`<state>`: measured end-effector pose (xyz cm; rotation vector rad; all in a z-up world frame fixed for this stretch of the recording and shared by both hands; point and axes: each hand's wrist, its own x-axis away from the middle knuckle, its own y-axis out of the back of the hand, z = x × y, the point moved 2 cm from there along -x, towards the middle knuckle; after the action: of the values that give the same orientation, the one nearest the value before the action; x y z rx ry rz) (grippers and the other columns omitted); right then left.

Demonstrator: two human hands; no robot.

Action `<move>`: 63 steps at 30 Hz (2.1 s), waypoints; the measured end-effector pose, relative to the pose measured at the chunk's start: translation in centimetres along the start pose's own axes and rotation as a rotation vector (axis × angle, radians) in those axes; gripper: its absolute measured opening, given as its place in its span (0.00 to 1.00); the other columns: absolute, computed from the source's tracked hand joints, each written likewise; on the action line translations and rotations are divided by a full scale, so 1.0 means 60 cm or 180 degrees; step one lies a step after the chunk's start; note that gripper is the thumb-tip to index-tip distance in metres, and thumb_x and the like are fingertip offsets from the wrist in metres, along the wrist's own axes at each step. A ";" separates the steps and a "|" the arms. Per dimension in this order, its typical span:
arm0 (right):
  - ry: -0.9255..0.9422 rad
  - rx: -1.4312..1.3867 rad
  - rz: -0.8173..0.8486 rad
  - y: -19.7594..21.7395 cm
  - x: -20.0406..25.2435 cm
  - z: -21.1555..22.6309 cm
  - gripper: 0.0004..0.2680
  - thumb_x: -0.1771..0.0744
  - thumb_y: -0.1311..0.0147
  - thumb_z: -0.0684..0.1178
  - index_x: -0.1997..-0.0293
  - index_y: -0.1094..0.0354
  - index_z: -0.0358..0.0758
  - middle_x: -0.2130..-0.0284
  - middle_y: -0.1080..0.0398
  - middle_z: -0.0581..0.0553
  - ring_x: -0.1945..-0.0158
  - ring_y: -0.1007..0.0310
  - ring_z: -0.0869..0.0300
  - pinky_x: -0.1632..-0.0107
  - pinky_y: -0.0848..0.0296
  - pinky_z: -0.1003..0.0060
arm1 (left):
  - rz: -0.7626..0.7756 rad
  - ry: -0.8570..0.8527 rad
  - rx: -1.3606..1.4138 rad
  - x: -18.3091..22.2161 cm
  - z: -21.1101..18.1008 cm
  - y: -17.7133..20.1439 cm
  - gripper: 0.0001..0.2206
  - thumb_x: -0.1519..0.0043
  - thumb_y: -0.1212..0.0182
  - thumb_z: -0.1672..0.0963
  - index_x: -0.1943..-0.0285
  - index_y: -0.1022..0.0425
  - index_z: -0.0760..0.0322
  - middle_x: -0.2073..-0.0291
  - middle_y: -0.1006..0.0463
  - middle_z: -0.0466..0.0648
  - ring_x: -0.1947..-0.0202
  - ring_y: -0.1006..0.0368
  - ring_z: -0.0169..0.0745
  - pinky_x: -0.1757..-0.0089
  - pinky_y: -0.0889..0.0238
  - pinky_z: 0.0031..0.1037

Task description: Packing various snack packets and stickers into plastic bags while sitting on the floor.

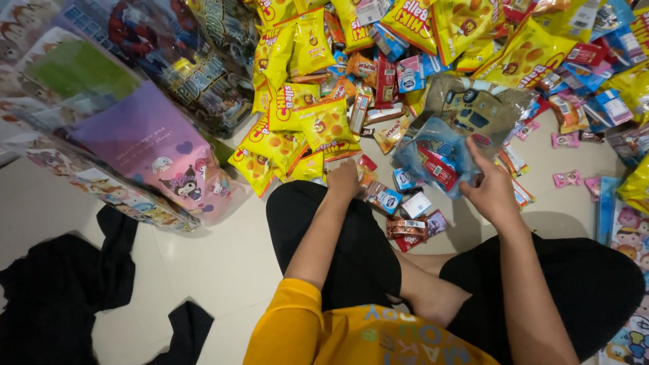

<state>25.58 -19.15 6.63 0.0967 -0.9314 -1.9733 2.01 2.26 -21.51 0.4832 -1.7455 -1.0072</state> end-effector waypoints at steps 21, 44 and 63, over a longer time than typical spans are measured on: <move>-0.0290 0.0123 0.0119 0.016 -0.011 -0.013 0.34 0.39 0.40 0.43 0.23 0.47 0.71 0.71 0.25 0.34 0.62 0.22 0.44 0.56 0.25 0.50 | -0.2217 -0.2361 -0.0024 0.291 -0.286 0.309 0.08 0.39 0.42 0.48 0.52 0.22 0.35 0.56 0.17 0.32 0.35 0.34 0.33 0.32 0.86 0.69; -0.0021 0.0173 0.0160 -0.003 -0.024 -0.027 0.34 0.38 0.40 0.40 0.22 0.48 0.61 0.48 0.29 0.28 0.56 0.25 0.34 0.53 0.24 0.44 | -0.1866 -0.1415 0.2300 0.172 -0.153 0.356 0.16 0.33 0.41 0.56 0.36 0.31 0.61 0.43 0.25 0.62 0.39 0.30 0.65 0.39 0.40 0.54; -0.0160 0.0394 0.0493 -0.005 -0.024 0.021 0.36 0.36 0.41 0.40 0.19 0.57 0.61 0.80 0.45 0.43 0.74 0.49 0.57 0.68 0.44 0.60 | -0.1750 -0.0416 0.2109 0.012 -0.109 0.270 0.22 0.45 0.37 0.62 0.43 0.37 0.62 0.62 0.20 0.56 0.63 0.22 0.57 0.68 0.33 0.42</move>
<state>25.67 -17.21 6.91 0.0438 -1.0618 -1.7825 9.83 8.33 -7.09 1.4008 -2.1074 -0.8071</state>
